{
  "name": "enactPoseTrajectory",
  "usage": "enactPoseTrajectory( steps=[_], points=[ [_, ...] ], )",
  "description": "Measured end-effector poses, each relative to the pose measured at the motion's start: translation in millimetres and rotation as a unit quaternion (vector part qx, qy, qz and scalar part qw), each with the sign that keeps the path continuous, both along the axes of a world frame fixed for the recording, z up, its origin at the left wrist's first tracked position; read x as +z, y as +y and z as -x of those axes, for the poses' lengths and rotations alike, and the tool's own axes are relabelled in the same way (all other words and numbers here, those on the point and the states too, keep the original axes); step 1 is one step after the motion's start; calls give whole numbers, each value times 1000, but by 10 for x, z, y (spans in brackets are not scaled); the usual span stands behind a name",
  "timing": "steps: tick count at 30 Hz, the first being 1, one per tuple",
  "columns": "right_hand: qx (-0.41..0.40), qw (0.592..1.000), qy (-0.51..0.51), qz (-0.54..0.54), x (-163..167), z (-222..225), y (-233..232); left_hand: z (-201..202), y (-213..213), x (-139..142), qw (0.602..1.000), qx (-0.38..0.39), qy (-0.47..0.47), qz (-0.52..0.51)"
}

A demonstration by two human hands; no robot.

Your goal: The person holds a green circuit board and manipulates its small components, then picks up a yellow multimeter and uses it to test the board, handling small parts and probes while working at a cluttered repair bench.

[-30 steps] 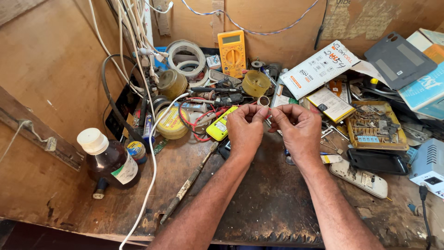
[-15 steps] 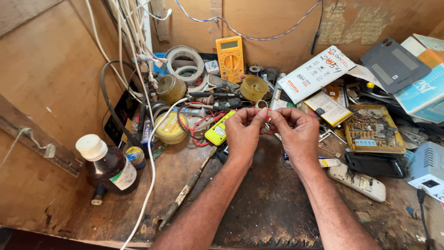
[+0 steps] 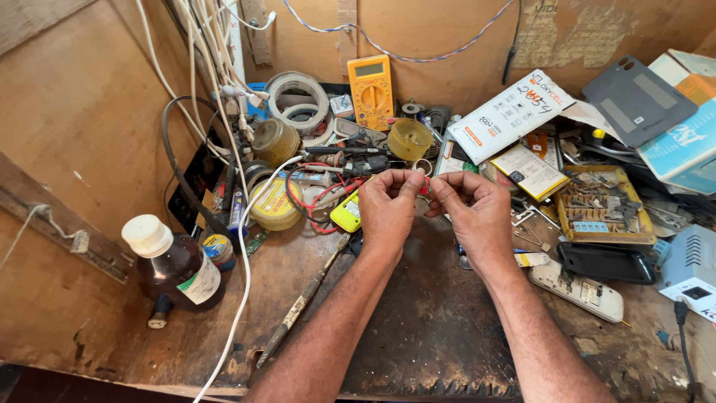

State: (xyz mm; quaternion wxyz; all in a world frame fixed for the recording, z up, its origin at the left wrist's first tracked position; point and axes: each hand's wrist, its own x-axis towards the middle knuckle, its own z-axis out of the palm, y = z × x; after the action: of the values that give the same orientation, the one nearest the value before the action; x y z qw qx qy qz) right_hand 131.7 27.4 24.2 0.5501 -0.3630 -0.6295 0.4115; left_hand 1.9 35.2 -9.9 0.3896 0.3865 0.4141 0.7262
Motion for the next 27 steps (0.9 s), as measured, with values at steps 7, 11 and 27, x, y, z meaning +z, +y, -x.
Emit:
enactPoseTrajectory(
  steps=[7,11,27],
  points=[
    [-32,999,-27,-30,-11,61,-27,-77,-7,-20,998,4,-56,-4],
    [-71,996,-46,-29,-16,56,-58,-110,-24,-30,998,5,-55,11],
    [-22,999,-25,-12,-43,85,-41,-54,43,-106,987,-24,-150,47]
  ],
)
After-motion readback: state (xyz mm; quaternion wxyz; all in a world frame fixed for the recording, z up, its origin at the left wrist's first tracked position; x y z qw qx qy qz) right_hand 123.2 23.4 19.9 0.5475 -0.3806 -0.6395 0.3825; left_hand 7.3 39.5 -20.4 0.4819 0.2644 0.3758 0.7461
